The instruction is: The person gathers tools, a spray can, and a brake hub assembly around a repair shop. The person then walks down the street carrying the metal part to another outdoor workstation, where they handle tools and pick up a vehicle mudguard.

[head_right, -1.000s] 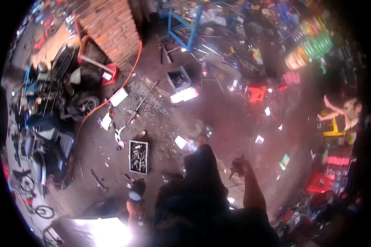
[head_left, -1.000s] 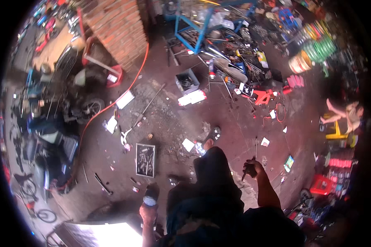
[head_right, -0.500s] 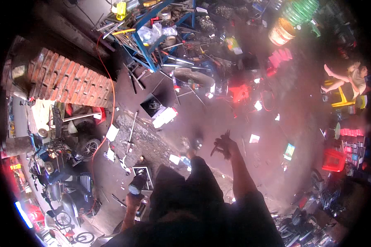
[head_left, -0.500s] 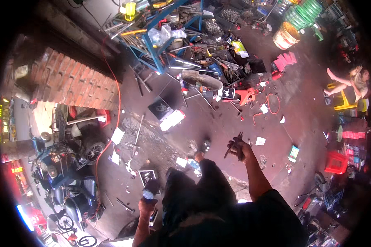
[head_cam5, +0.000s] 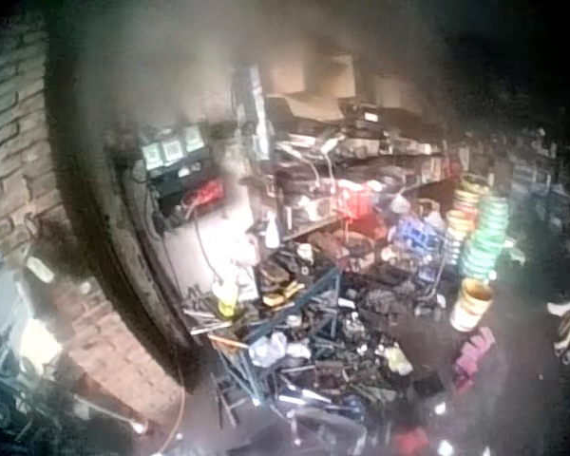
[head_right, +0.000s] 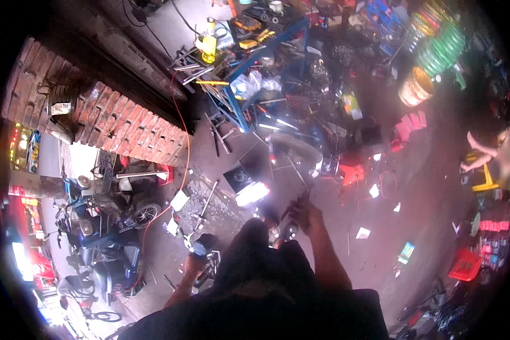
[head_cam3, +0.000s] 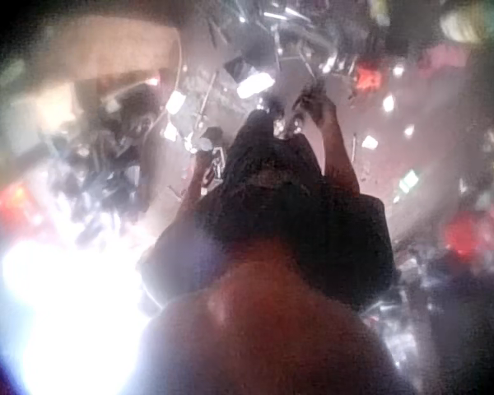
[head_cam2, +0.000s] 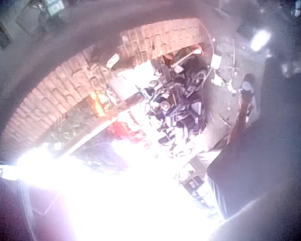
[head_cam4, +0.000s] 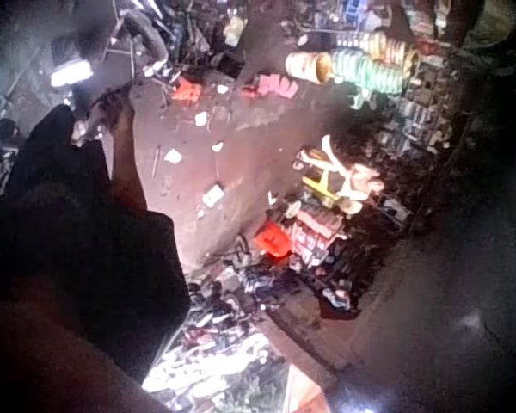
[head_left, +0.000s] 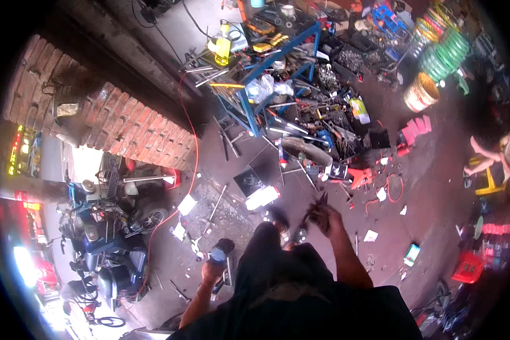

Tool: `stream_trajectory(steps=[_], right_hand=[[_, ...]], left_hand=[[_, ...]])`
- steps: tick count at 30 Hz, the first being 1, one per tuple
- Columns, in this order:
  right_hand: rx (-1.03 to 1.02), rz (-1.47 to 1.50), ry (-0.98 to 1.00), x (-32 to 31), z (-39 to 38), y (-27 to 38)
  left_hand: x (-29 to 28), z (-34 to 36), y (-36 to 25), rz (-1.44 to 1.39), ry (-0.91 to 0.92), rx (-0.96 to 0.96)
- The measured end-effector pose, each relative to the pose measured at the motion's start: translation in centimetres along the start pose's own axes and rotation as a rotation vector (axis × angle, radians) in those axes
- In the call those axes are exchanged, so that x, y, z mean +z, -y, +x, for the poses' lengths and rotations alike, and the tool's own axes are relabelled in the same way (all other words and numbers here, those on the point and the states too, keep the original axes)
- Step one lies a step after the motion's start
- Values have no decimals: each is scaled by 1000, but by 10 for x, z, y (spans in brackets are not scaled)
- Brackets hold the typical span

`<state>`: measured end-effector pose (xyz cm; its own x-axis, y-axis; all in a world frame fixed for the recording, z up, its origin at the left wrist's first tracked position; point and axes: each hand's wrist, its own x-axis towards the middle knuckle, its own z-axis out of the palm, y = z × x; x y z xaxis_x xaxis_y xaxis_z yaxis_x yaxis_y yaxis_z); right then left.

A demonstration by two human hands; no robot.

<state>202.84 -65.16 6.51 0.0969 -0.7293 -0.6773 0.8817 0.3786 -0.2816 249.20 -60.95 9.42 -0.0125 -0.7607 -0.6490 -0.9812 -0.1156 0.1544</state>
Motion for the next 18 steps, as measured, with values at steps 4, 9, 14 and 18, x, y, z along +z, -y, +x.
stream_trajectory(steps=[4, 9, 14, 18], right_hand=[[29, -71, -139, 36, 32, -1], [-44, -190, -24, 117, 125, 62], [-189, -310, 8, 208, 241, 171], [-312, -337, 204, 285, 336, 252]], left_hand=[[-17, 13, -19, -74, -96, -88], [-1, 43, -8, 329, -50, 244], [-27, 47, -55, -6, -193, -13], [5, 45, -66, -36, -198, -183]])
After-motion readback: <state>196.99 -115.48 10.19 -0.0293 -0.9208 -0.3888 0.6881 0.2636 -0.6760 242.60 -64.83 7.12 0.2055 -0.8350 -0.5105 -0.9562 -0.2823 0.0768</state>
